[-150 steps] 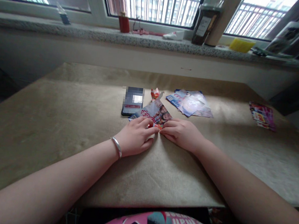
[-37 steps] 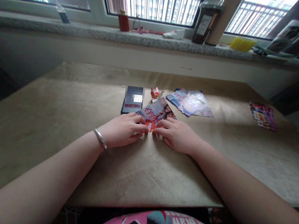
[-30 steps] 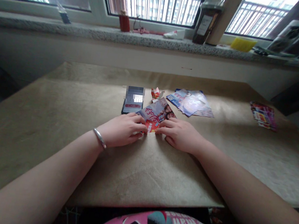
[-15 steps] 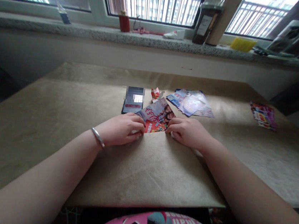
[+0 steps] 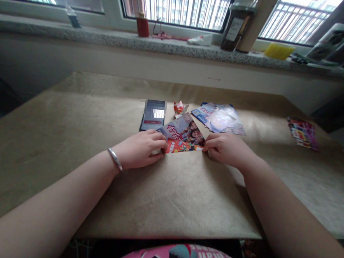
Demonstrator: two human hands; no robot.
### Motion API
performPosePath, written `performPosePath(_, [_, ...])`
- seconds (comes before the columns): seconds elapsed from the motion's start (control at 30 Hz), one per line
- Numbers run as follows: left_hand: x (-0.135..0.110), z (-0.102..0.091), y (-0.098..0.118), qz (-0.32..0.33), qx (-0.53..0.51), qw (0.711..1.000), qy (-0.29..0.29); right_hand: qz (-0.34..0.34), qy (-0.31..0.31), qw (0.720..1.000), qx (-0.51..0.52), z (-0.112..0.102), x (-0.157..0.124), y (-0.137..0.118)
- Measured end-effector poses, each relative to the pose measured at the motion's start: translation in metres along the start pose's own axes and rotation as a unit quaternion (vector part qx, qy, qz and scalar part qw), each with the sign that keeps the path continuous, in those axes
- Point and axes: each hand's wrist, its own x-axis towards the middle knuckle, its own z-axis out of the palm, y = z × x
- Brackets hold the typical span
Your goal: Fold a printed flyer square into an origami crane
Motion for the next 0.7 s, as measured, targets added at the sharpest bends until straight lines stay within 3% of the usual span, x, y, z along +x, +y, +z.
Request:
performPosePath(0.2, [0.0, 0.006, 0.004, -0.007, 0.058, 0.998, 0.013, 0.045, -0.028, 0.998, -0.022, -0.006, -0.002, 0.003])
performPosePath(0.53, [0.001, 0.009, 0.007, 0.004, 0.108, 0.993, 0.036, 0.05, -0.013, 0.997, -0.056, -0.005, -0.003, 0.011])
performPosePath(0.7, [0.002, 0.012, 0.007, 0.005, 0.093, 0.994, 0.049, 0.108, 0.051, 0.992, -0.046, -0.003, -0.001, 0.006])
